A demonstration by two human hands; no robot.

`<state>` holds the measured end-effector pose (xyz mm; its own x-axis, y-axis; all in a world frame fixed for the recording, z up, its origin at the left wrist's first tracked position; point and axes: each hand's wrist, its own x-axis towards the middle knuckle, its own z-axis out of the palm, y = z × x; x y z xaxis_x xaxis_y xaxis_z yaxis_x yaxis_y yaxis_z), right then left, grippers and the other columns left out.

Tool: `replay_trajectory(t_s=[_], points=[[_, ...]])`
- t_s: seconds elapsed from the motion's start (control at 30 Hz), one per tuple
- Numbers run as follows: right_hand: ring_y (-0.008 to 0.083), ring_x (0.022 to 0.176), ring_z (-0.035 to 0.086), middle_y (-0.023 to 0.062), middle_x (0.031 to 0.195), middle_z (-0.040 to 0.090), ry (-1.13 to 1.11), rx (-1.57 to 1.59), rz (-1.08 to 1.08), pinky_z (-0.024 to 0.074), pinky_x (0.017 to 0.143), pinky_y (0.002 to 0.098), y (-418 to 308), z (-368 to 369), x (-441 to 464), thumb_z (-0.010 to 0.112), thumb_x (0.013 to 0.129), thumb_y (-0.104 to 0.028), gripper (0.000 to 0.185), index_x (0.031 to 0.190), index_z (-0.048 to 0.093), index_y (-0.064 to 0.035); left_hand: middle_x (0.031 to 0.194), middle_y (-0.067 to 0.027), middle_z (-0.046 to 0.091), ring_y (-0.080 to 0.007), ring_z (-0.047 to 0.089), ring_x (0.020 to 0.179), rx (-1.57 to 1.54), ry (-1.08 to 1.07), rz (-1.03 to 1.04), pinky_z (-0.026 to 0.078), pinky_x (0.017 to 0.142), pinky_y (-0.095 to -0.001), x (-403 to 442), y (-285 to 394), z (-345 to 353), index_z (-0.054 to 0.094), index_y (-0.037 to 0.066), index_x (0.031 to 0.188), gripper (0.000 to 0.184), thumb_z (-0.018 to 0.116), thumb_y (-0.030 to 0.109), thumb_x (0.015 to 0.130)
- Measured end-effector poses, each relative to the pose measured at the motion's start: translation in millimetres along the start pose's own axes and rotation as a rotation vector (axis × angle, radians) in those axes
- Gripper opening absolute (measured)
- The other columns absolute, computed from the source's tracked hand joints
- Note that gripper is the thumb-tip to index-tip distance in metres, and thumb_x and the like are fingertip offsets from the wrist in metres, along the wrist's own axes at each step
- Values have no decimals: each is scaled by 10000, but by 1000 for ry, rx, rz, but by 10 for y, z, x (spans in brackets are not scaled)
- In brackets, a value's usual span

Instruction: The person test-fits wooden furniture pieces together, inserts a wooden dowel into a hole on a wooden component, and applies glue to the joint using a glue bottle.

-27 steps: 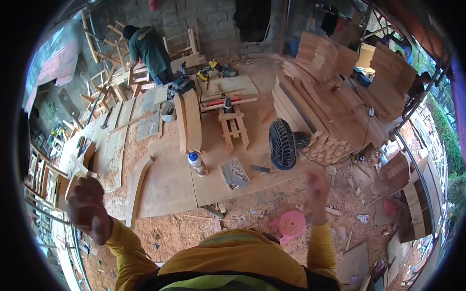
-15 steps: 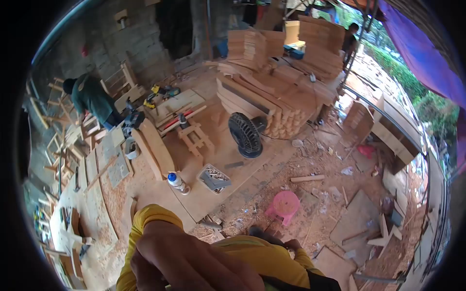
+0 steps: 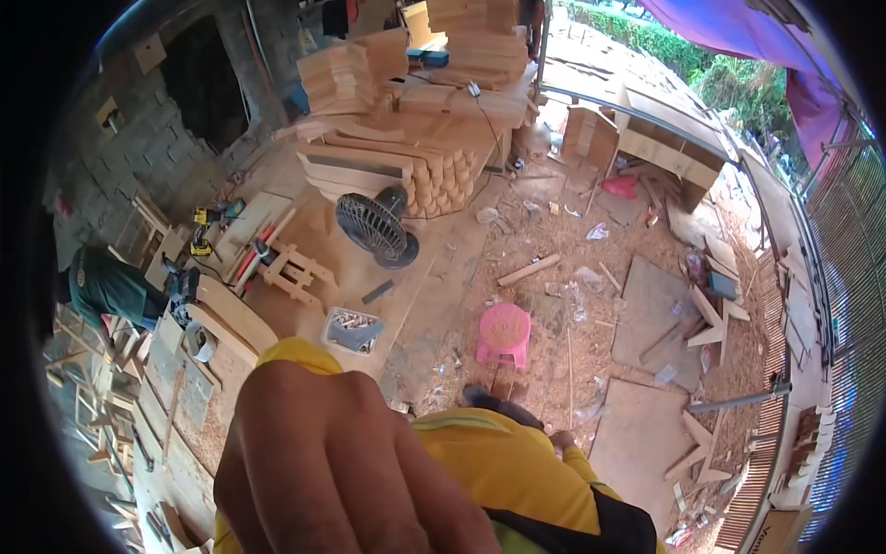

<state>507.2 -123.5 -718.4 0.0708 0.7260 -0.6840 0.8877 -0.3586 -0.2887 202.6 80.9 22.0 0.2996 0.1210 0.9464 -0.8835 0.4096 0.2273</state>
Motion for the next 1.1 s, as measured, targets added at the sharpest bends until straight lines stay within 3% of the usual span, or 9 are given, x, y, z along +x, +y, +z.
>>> replay_trajectory(t_s=[0.27,0.4,0.53,0.63,0.8,0.87,0.93,1.03,1.1], points=[[319,996,719,132,1113,741,12,-84,42,564,899,433,218,391,745,593,884,-384,325,1030,792,-173,1118,-390,634,-480,653,1052,153,-43,-101,526,911,-539,15,185,-288,540,-192,1292,622,701,306,959],[264,886,723,53,890,746,-7,-173,-168,568,751,418,13,-474,802,702,801,-238,158,945,763,-258,1292,-357,589,-469,570,1240,375,168,-508,404,1079,-557,-495,707,-579,522,-196,1325,736,782,326,876],[296,907,728,53,947,758,22,-401,-205,573,757,430,-142,-751,1092,686,817,-254,213,1012,772,-247,1200,-207,680,-288,663,1086,946,980,-611,489,1000,-422,-2037,933,-1058,644,-83,1223,486,776,250,894],[309,921,731,70,974,761,-142,-368,-166,574,771,441,-212,-931,1243,649,845,-317,232,1006,770,-203,974,-95,714,-189,672,881,1251,1728,-203,540,819,-308,-3840,1003,-1264,697,-2,1039,184,722,140,924],[234,911,742,73,985,773,-183,-167,-14,579,800,399,154,-636,2149,560,880,-638,531,1000,789,-174,984,-135,686,-248,642,882,2234,2381,-72,534,797,-382,-6353,1195,-358,673,-45,1033,217,693,78,856],[299,905,729,99,962,764,-257,-541,-219,556,767,431,411,-1069,2476,587,878,-508,383,917,799,-191,1047,-204,673,-334,629,942,2681,2484,-36,525,841,-454,-6703,1226,4,672,-14,1096,308,723,140,834],[283,810,719,55,853,755,41,-621,-617,556,746,447,36,-1641,2352,631,819,-279,156,803,785,-256,1020,-191,644,-398,600,966,2796,3020,-652,498,833,-512,-6464,1218,239,673,12,1050,367,721,301,830],[246,774,702,123,872,731,203,-295,-715,561,694,377,-812,-2419,2627,625,744,-16,202,898,748,-62,1029,-197,609,-384,600,978,2242,3380,-1585,487,807,-537,-6778,1370,577,636,-25,1083,598,640,532,864],[215,820,666,81,983,706,226,-117,-661,531,723,346,-1364,-2739,2993,590,867,-199,243,1069,692,-108,1161,-254,613,-424,602,1059,1477,3929,-1400,484,882,-560,-7009,1474,470,565,-100,1236,801,537,622,890]])
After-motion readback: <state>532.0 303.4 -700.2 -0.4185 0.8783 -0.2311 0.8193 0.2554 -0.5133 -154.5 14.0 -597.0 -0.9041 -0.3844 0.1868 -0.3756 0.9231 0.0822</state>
